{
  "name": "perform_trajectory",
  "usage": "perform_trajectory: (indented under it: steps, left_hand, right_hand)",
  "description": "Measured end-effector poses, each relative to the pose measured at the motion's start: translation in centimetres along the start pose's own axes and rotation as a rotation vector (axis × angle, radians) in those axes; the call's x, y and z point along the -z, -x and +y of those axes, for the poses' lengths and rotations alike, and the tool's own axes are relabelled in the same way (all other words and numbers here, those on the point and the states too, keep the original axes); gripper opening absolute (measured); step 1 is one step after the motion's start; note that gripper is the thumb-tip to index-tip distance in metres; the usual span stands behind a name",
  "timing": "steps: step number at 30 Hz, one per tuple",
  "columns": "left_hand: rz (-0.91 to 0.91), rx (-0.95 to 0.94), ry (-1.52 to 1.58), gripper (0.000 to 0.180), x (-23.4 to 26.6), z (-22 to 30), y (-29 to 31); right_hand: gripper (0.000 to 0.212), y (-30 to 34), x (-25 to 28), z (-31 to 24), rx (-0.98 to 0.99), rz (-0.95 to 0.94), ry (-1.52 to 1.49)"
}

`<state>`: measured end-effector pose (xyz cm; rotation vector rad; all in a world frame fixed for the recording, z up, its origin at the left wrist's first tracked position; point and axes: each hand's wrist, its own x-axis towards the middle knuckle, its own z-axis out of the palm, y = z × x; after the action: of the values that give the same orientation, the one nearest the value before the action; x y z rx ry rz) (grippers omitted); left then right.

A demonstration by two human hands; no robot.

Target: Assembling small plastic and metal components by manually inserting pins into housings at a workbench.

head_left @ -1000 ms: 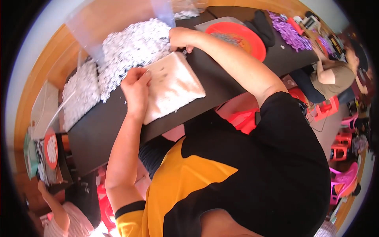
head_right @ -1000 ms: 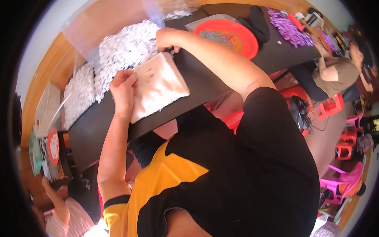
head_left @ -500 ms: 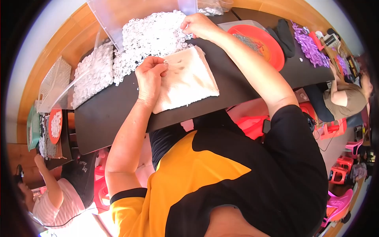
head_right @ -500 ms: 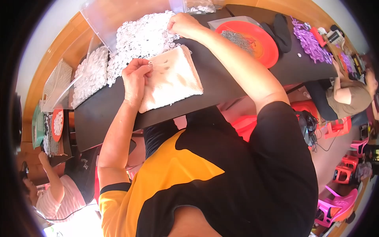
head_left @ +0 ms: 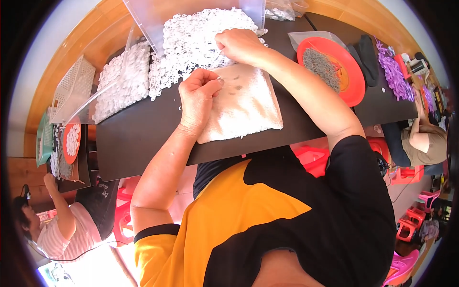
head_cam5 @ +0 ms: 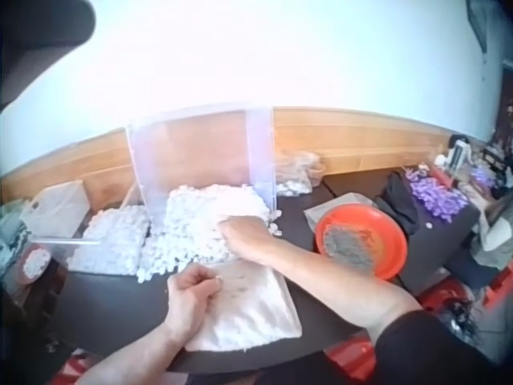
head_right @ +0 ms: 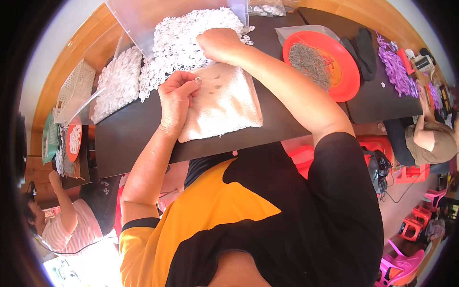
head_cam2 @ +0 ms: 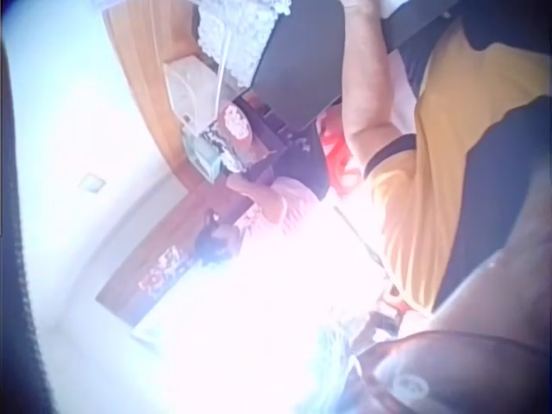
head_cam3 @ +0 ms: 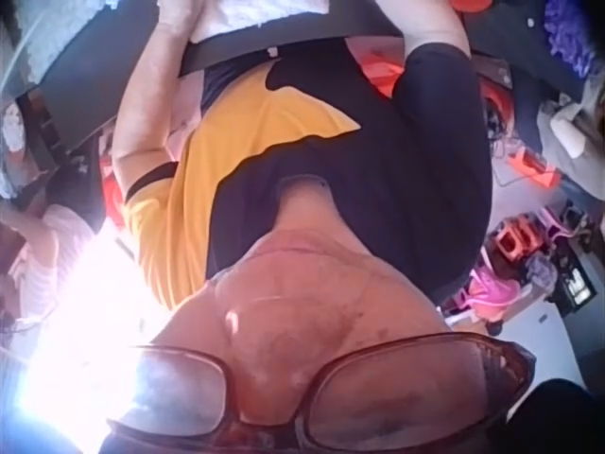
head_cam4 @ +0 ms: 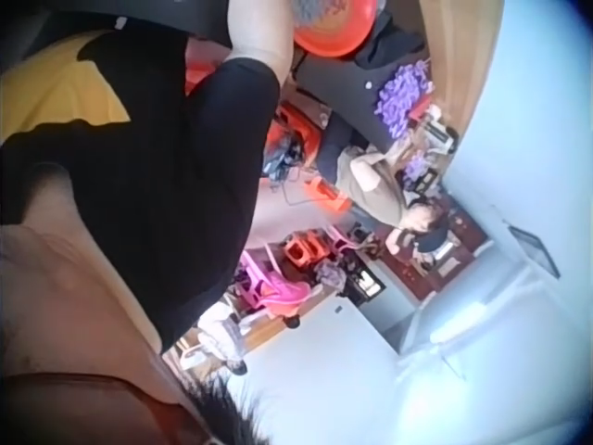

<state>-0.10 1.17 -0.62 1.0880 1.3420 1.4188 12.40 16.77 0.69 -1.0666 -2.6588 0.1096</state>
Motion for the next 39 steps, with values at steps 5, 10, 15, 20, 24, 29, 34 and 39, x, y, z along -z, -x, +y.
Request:
perform_trajectory:
  steps: [5,10,15,20,24,29,34,39]
  left_hand:
    - [-0.008,-0.017,-0.013,0.009,0.2,-0.1,-0.1]
    - [-0.010,-0.031,-0.041,0.007,0.3,-0.5,-0.2]
    - [-0.015,-0.036,-0.025,0.007,0.3,-0.7,-0.4]
    - [-0.022,-0.033,-0.056,0.007,0.4,-0.6,-0.5]
    - [-0.020,-0.048,-0.095,0.008,0.4,-0.6,-0.4]
    - [-0.025,-0.003,-0.046,0.007,0.3,-0.3,-0.5]
    - [0.009,0.046,0.090,0.008,0.7,0.4,-0.5]
    - [0.036,0.067,0.117,0.009,0.9,0.6,-0.6]
  right_hand:
    - [0.016,0.5,-0.5,0.5,0.039,0.085,-0.058]
    - [0.020,-0.6,0.4,0.5,-0.013,-0.013,-0.015]
    - [0.021,-1.9,1.4,0.8,-0.050,0.060,-0.018]
    - [0.022,-2.6,1.1,0.0,0.056,0.010,-0.032]
    - [0.018,-2.8,0.8,-0.4,0.052,-0.066,0.038]
    - [0.012,-2.0,0.8,-0.3,-0.002,-0.036,-0.006]
    - [0.010,2.0,3.3,-0.2,0.071,0.047,-0.336]
    - [0.016,5.3,4.8,-1.2,0.031,-0.189,0.062]
